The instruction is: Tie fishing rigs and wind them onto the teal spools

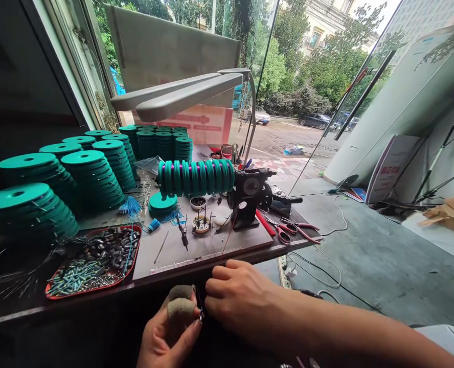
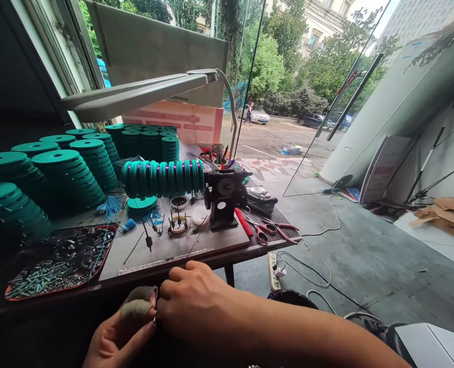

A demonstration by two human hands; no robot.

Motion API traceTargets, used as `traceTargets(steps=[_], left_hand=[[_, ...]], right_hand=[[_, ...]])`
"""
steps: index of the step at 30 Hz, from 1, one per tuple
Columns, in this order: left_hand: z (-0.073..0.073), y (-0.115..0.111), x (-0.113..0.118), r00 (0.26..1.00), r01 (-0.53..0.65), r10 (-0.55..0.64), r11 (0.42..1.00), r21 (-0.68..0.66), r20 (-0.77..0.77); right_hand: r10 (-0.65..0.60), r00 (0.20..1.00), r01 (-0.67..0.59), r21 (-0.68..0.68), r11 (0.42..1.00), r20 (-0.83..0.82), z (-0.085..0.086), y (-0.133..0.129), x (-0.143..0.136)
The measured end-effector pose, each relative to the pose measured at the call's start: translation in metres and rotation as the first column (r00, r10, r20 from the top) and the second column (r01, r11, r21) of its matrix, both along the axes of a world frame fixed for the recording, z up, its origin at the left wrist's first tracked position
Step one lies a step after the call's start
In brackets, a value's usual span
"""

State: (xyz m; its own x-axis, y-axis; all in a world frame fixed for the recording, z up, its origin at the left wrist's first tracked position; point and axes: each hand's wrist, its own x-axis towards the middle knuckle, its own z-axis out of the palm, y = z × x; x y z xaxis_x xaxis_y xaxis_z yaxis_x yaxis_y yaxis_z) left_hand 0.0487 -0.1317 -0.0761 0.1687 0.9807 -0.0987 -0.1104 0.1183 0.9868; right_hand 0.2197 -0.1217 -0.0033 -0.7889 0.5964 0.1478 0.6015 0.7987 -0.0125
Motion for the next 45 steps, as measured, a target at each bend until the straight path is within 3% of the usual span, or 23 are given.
traceTargets(steps=[13, 20, 22, 25, 29, 33, 38, 45], left_hand=[[0.004, 0.000, 0.001, 0.996, 0.014, -0.011, 0.999, 0.036, -0.086], [0.009, -0.003, 0.000, 0.993, 0.012, 0.000, 0.995, 0.096, -0.121], [0.007, -0.002, -0.001, 0.995, 0.008, 0.002, 0.995, 0.096, -0.097], [0.000, 0.001, -0.002, 1.000, 0.005, -0.003, 0.999, 0.050, -0.031], [-0.008, 0.001, -0.002, 0.999, -0.025, 0.026, 0.999, -0.022, 0.043], [-0.006, -0.003, 0.000, 0.994, -0.044, 0.053, 0.995, -0.092, 0.091], [-0.005, -0.004, 0.000, 0.991, -0.045, 0.062, 0.988, -0.146, 0.117], [-0.013, -0.001, -0.001, 0.987, -0.022, 0.035, 0.996, -0.089, 0.155]], right_hand=[[0.031, 0.996, -0.034, 0.030, 0.999, 0.087, 0.003, 0.001, -0.008], [0.049, 0.998, -0.054, 0.122, 0.991, 0.049, -0.001, 0.000, -0.016], [0.030, 0.999, -0.031, 0.112, 0.993, 0.013, -0.002, 0.000, -0.014], [-0.092, 0.987, 0.097, 0.034, 0.995, -0.132, -0.011, -0.002, -0.008], [-0.320, 0.845, 0.247, -0.218, 0.944, -0.429, -0.034, -0.009, -0.006], [-0.418, 0.657, 0.193, -0.396, 0.898, -0.627, -0.044, -0.012, -0.014], [-0.486, 0.560, 0.103, -0.526, 0.844, -0.670, -0.040, -0.010, -0.018], [-0.577, 0.446, 0.053, -0.624, 0.780, -0.684, -0.043, -0.012, -0.014]])
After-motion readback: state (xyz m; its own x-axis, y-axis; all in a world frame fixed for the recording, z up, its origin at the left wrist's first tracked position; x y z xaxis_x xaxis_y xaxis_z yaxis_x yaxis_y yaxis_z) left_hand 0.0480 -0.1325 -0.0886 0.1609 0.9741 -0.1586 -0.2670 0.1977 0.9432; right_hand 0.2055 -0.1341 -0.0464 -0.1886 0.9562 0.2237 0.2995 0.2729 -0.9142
